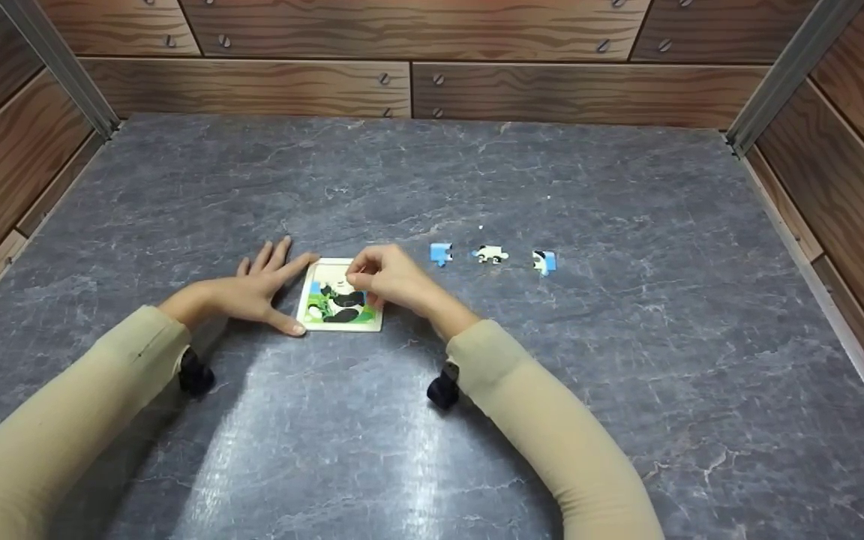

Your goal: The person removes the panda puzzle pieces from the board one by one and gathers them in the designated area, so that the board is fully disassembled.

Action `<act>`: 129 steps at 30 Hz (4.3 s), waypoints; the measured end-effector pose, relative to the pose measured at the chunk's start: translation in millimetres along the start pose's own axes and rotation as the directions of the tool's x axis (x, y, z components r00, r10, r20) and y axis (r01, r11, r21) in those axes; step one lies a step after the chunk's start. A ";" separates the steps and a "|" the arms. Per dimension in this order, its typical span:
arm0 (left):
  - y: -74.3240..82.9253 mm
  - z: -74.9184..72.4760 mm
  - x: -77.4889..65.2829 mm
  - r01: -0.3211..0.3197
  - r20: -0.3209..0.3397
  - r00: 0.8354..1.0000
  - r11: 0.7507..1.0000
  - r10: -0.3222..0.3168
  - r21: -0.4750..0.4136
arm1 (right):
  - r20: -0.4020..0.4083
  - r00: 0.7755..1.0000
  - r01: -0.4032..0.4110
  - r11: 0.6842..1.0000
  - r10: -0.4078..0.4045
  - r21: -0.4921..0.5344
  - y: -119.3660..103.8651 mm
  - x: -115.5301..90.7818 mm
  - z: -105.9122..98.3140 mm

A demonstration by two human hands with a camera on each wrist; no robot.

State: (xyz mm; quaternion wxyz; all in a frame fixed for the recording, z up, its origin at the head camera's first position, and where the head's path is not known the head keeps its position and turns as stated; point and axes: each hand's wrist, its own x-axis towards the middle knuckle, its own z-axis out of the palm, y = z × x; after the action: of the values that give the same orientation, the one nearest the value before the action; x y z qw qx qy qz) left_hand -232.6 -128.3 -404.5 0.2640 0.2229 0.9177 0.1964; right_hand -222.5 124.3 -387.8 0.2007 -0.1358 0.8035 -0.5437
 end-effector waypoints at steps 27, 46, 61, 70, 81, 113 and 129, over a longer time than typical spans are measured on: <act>1.2 -0.3 -2.4 -0.002 0.006 1.000 1.000 0.002 0.025 | -0.030 1.000 0.008 1.000 -0.008 -0.024 -2.3 32.2 30.0; 3.2 -1.0 -0.5 0.054 0.022 0.998 0.998 -0.054 0.009 | 0.029 0.998 0.065 0.989 -0.061 -0.136 -3.5 33.9 37.6; 4.7 -1.4 0.6 0.060 0.029 0.998 0.998 -0.060 0.011 | 0.004 1.000 -0.007 0.969 0.008 -0.249 -6.4 33.4 39.6; 3.2 -1.5 1.2 0.058 0.030 0.998 0.998 -0.058 0.006 | 0.028 0.999 0.039 0.978 -0.034 -0.205 -5.4 31.5 38.9; 4.0 -0.7 0.4 0.056 0.022 0.998 0.998 -0.056 0.006 | -0.003 0.998 0.065 0.992 -0.066 -0.112 -1.0 31.5 36.2; 5.4 -2.0 2.2 0.062 0.028 0.998 0.998 -0.062 0.012 | 0.015 0.997 0.079 0.996 -0.078 -0.030 0.4 11.5 6.8; 3.6 -1.6 1.7 0.066 0.035 0.997 0.998 -0.065 -0.017 | -0.011 1.000 0.016 0.998 -0.016 -0.064 7.7 -13.3 -22.4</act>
State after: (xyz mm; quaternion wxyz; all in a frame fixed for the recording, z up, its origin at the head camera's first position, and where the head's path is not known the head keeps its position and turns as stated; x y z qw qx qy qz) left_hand -233.8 -124.8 -402.2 0.2882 0.1937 0.9179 0.1920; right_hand -221.2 151.3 -385.3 0.1874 -0.1456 0.8206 -0.5199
